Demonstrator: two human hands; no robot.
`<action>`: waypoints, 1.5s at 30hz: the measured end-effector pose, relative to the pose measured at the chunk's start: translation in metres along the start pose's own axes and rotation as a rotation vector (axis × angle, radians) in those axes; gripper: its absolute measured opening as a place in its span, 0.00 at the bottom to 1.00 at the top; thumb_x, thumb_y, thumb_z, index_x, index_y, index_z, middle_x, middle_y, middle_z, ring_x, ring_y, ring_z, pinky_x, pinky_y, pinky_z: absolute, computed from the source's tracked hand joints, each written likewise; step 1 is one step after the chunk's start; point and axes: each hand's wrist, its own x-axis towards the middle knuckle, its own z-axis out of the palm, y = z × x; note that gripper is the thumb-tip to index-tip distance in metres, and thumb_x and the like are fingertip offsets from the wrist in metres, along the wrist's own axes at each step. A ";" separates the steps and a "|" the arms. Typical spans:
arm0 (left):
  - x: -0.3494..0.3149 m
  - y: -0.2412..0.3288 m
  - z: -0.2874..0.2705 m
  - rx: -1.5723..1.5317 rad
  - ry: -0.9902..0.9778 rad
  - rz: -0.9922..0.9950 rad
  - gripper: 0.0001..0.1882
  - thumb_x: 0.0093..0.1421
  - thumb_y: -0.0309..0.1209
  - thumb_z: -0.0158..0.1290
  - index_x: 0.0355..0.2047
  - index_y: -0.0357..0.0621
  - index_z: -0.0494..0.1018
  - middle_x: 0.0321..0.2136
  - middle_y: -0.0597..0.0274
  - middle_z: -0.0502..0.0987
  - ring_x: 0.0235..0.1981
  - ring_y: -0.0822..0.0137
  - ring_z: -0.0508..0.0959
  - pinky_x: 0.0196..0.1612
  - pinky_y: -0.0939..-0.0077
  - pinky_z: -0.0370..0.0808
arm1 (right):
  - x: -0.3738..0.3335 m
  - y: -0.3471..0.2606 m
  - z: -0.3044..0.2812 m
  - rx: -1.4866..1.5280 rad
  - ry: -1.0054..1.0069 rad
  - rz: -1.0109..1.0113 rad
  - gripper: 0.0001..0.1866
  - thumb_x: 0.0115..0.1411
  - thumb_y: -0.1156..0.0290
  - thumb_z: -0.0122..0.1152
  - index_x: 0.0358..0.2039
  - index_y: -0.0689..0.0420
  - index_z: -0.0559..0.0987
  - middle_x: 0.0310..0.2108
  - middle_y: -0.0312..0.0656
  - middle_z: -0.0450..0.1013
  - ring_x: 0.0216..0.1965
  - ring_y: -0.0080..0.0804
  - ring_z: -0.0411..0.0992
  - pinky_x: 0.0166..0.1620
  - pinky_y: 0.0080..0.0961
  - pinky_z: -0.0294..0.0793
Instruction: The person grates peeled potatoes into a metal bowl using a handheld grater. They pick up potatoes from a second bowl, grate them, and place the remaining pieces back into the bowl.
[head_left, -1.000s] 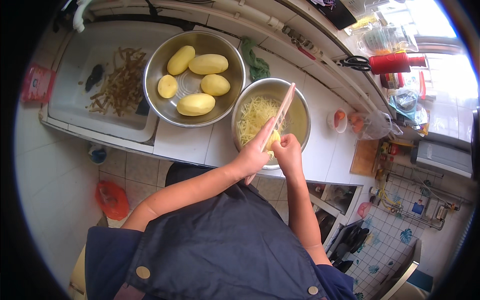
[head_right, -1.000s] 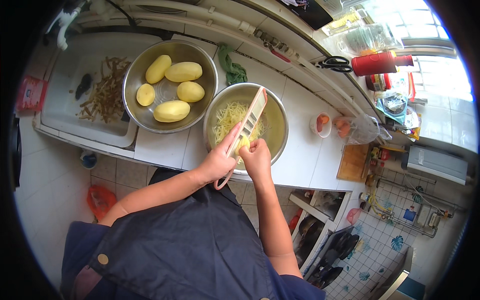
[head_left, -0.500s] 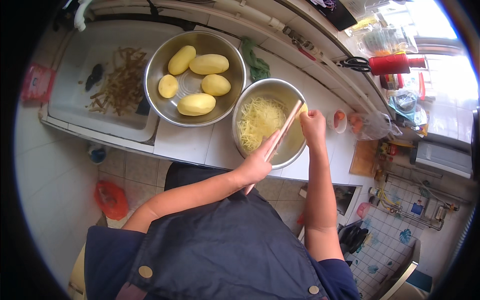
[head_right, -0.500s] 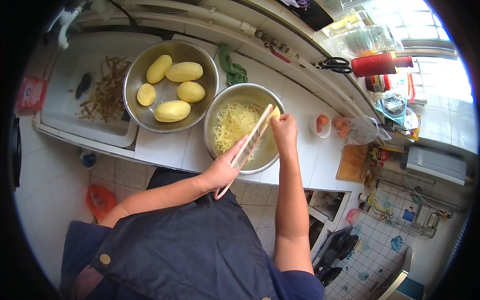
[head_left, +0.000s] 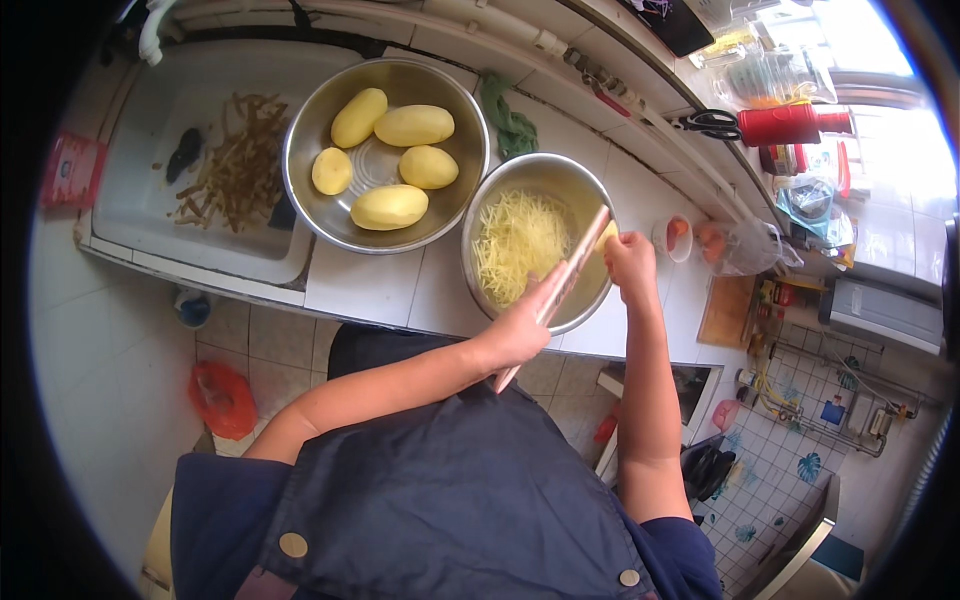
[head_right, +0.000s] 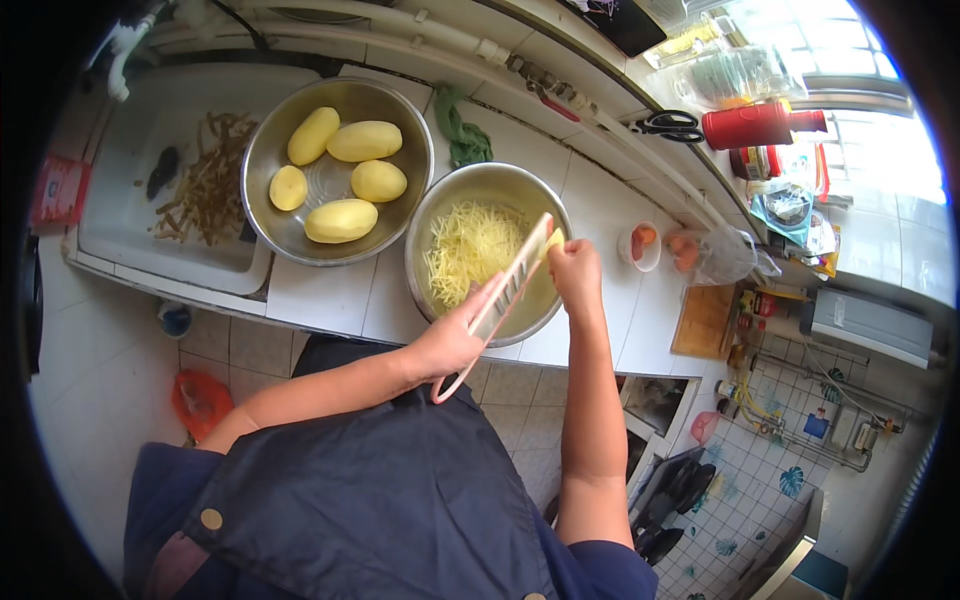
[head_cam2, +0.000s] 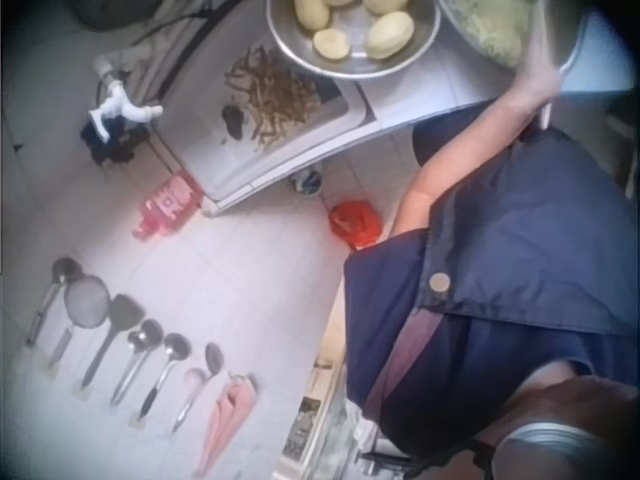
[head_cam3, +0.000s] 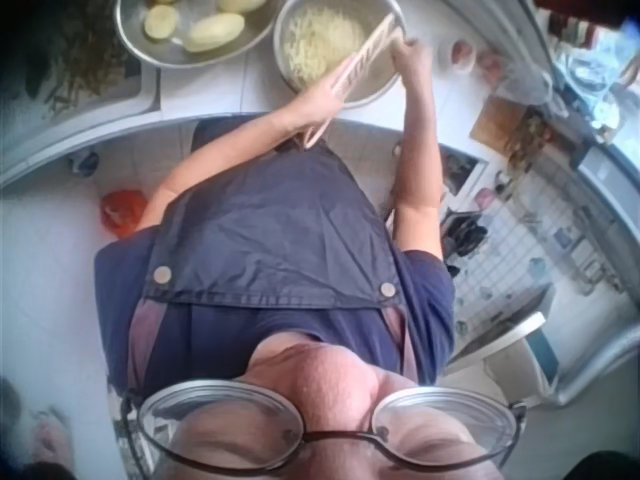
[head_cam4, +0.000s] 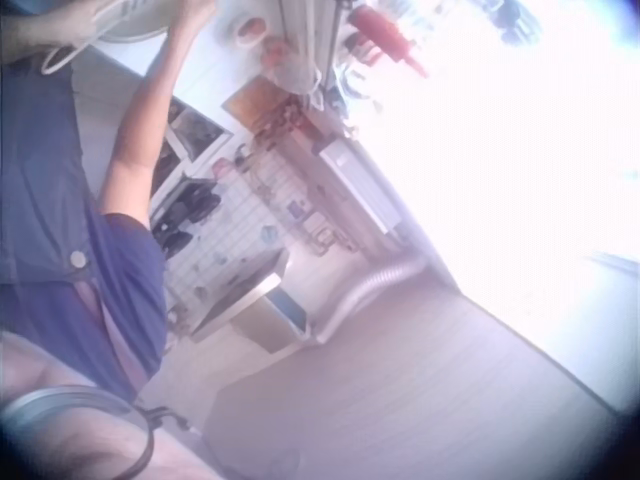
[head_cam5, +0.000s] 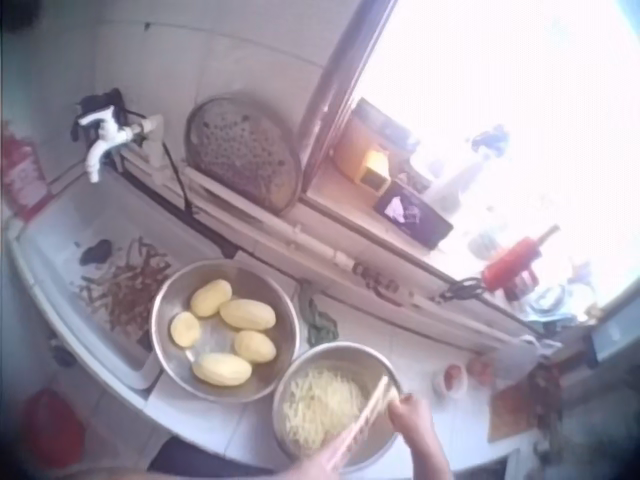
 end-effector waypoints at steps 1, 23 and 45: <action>0.003 0.002 -0.003 -0.046 0.029 0.003 0.46 0.42 0.11 0.36 0.63 0.54 0.42 0.61 0.45 0.47 0.63 0.59 0.46 0.59 0.78 0.50 | -0.012 -0.006 0.004 -0.067 -0.031 -0.016 0.08 0.50 0.71 0.53 0.23 0.64 0.70 0.14 0.39 0.67 0.15 0.23 0.64 0.19 0.20 0.65; -0.006 0.007 -0.006 -0.165 -0.039 0.031 0.45 0.43 0.10 0.36 0.63 0.51 0.41 0.62 0.42 0.40 0.64 0.53 0.36 0.61 0.73 0.46 | -0.061 -0.001 0.024 0.361 -0.116 0.058 0.07 0.54 0.73 0.53 0.30 0.64 0.69 0.19 0.40 0.69 0.10 0.18 0.61 0.12 0.13 0.57; -0.010 0.000 0.006 0.077 -0.024 0.089 0.46 0.43 0.12 0.37 0.63 0.63 0.42 0.59 0.27 0.32 0.61 0.41 0.42 0.59 0.73 0.51 | -0.047 -0.004 0.012 0.406 -0.095 0.181 0.05 0.49 0.76 0.49 0.18 0.59 0.68 0.13 0.34 0.63 0.09 0.17 0.56 0.12 0.15 0.52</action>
